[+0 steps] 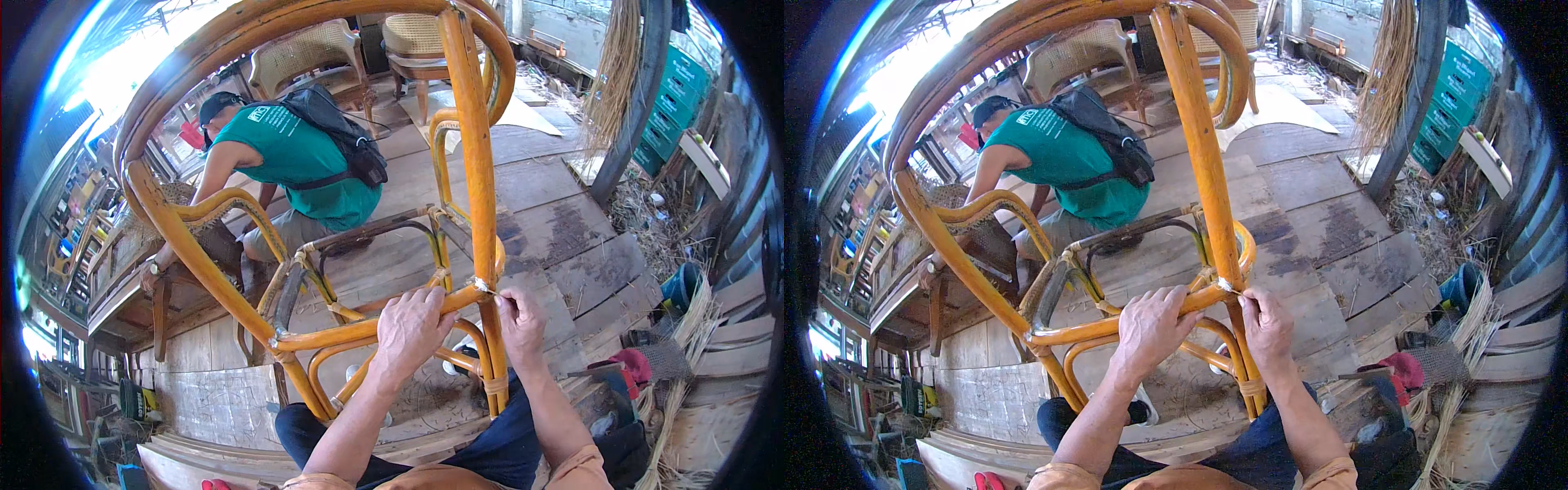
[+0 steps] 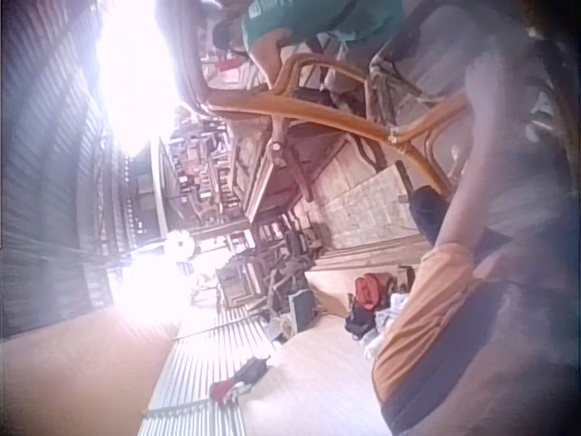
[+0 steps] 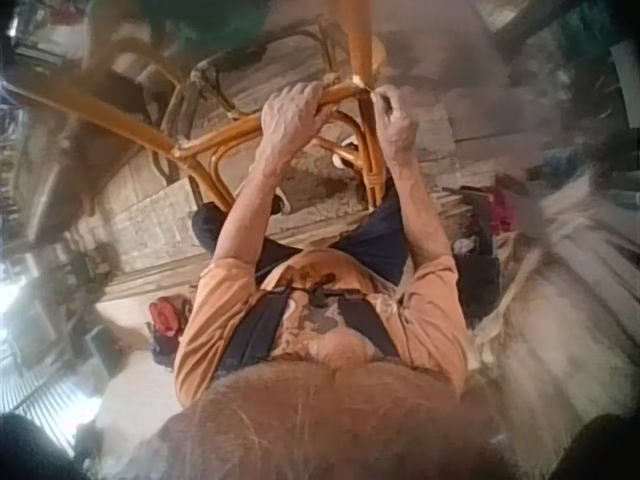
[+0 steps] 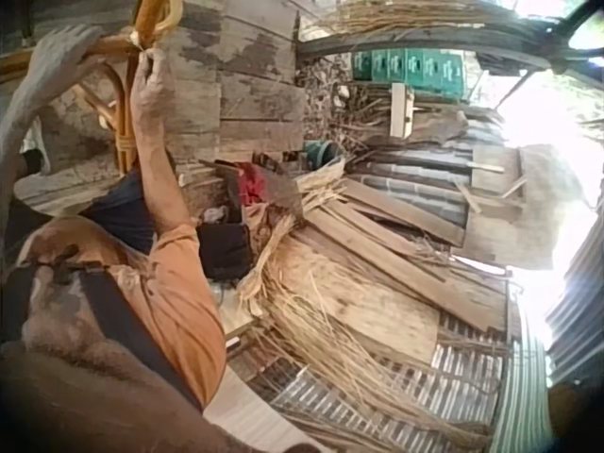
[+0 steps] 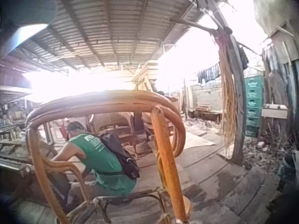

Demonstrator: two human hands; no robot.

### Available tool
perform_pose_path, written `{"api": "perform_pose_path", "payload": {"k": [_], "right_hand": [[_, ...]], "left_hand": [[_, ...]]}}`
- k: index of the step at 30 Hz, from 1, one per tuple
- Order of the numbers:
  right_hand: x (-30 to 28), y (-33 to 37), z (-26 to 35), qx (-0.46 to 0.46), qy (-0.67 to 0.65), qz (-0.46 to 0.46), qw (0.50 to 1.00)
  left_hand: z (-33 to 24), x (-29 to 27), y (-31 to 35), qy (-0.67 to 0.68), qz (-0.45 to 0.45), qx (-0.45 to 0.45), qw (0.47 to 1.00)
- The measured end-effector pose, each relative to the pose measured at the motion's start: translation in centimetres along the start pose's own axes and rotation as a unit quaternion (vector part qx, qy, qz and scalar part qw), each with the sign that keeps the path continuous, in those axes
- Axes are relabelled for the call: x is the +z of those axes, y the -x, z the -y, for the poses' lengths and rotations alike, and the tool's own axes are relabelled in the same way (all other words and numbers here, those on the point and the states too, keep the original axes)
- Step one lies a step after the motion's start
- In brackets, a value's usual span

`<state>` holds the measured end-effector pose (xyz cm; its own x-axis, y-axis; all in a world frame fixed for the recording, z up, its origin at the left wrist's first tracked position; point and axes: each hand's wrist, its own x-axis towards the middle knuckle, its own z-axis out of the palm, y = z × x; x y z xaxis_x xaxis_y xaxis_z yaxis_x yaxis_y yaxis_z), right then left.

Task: Applying adhesive or filler to the joints of a bamboo chair frame to repair or assemble it.

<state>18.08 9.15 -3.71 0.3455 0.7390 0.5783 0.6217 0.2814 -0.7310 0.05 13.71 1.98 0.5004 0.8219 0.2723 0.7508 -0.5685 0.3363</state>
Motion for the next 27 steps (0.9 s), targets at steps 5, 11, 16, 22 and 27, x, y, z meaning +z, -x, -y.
{"api": "perform_pose_path", "payload": {"k": [5,11,16,22,27], "right_hand": [[-0.4,0.9,-0.5,-0.008,0.044,0.014,0.999],[-0.3,0.2,0.0,-0.072,0.110,0.018,0.991],[-0.2,0.2,0.0,-0.082,0.122,0.013,0.989],[-0.5,1.0,-0.7,-0.036,0.120,0.027,0.992],[-0.8,0.9,-1.1,-0.046,0.112,0.049,0.991]], "left_hand": [[-0.3,0.0,-0.1,0.002,-0.005,0.002,1.000],[-0.3,-0.2,-0.1,-0.006,0.005,-0.008,1.000],[-0.4,0.0,-0.1,-0.005,0.002,-0.012,1.000],[-0.1,0.3,-0.1,-0.011,-0.004,-0.011,1.000],[0.0,0.4,-0.1,-0.016,-0.007,-0.006,1.000]]}}
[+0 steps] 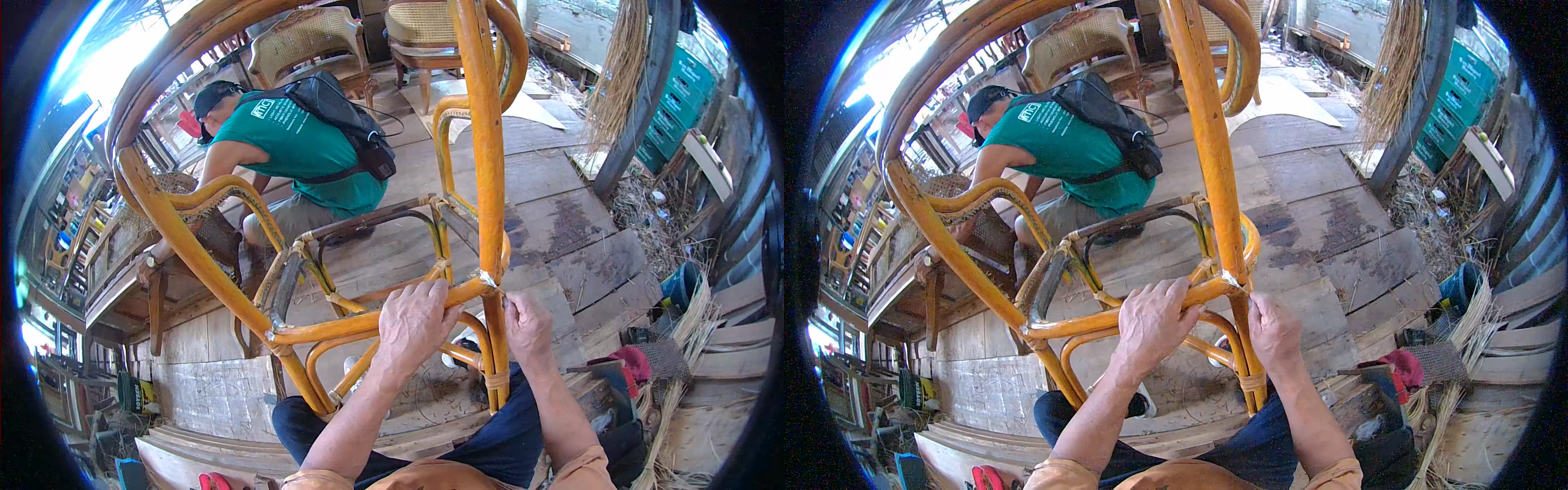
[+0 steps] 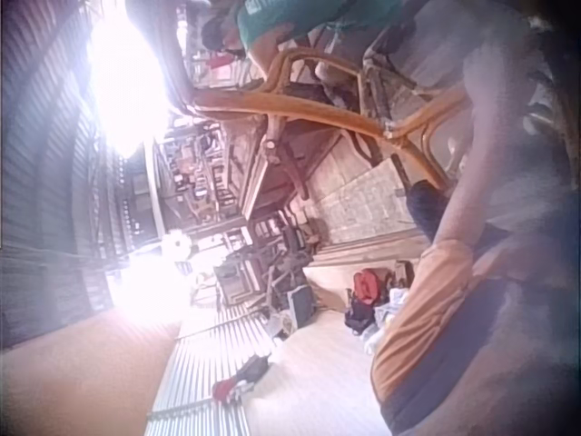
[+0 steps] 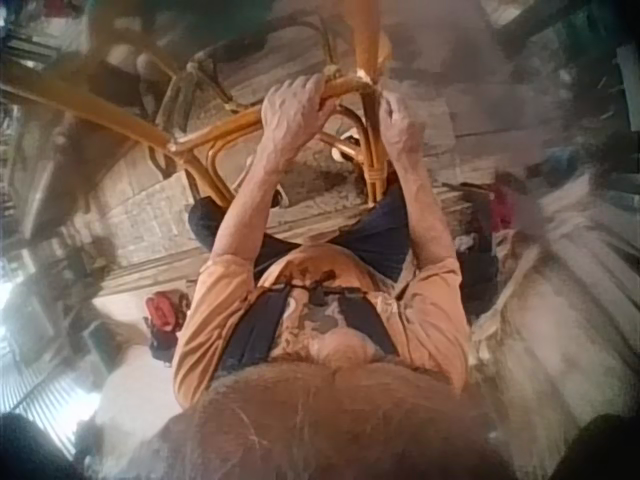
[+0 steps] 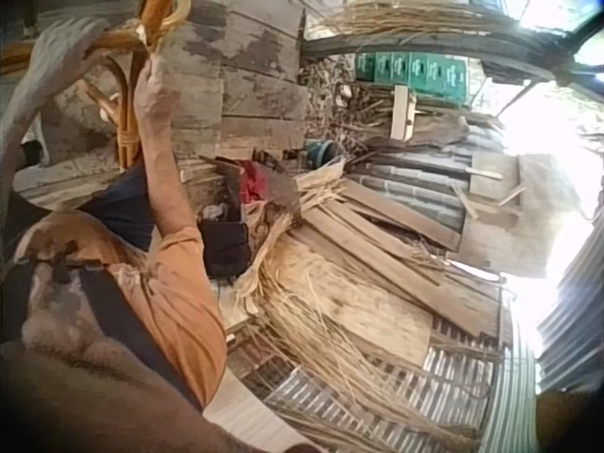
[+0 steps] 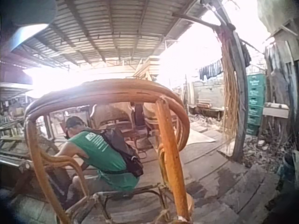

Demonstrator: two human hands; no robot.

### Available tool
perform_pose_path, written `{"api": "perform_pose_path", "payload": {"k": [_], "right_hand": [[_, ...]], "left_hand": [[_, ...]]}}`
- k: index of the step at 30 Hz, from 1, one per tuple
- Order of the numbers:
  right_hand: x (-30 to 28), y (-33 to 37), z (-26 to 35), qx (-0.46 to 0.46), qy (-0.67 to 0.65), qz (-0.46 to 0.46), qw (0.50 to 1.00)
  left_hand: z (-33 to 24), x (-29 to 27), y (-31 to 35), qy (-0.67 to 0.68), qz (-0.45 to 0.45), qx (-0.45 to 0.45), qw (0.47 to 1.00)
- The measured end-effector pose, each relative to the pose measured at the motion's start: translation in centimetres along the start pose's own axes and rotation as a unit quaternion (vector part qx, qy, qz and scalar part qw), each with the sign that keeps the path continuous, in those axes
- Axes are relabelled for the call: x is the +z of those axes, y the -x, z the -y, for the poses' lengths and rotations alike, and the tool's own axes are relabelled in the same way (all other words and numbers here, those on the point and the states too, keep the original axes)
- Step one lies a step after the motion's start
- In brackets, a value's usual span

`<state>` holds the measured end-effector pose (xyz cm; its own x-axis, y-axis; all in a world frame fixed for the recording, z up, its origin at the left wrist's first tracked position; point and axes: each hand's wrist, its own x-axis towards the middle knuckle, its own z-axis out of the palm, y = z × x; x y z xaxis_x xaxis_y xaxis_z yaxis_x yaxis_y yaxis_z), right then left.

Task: Applying adhesive or filler to the joints of a bamboo chair frame to repair or assemble it.

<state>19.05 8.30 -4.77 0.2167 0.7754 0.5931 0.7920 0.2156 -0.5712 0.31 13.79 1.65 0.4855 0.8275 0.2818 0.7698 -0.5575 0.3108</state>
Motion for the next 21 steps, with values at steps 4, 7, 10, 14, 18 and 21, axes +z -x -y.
{"api": "perform_pose_path", "payload": {"k": [4,7,10,14,18,21], "right_hand": [[-1.1,-0.3,0.8,-0.005,-0.001,-0.001,1.000],[-1.1,-1.2,1.0,-0.021,0.009,0.000,1.000],[-1.1,-1.5,1.0,-0.031,0.015,0.025,0.999],[-2.2,-1.6,1.9,-0.039,0.012,0.035,0.999],[-1.5,-2.2,1.5,-0.073,0.033,0.027,0.996],[-2.0,-1.7,1.2,-0.057,0.044,0.056,0.996]], "left_hand": [[-0.1,-0.1,0.1,0.016,-0.018,0.007,1.000],[0.0,-0.1,0.2,0.011,-0.011,0.015,1.000],[0.3,0.2,0.4,0.010,-0.028,0.018,0.999],[0.5,0.5,0.6,-0.001,-0.024,0.022,0.999],[0.3,0.3,0.6,0.010,-0.030,0.024,0.999],[0.6,0.6,0.7,-0.002,-0.006,0.013,1.000]]}}
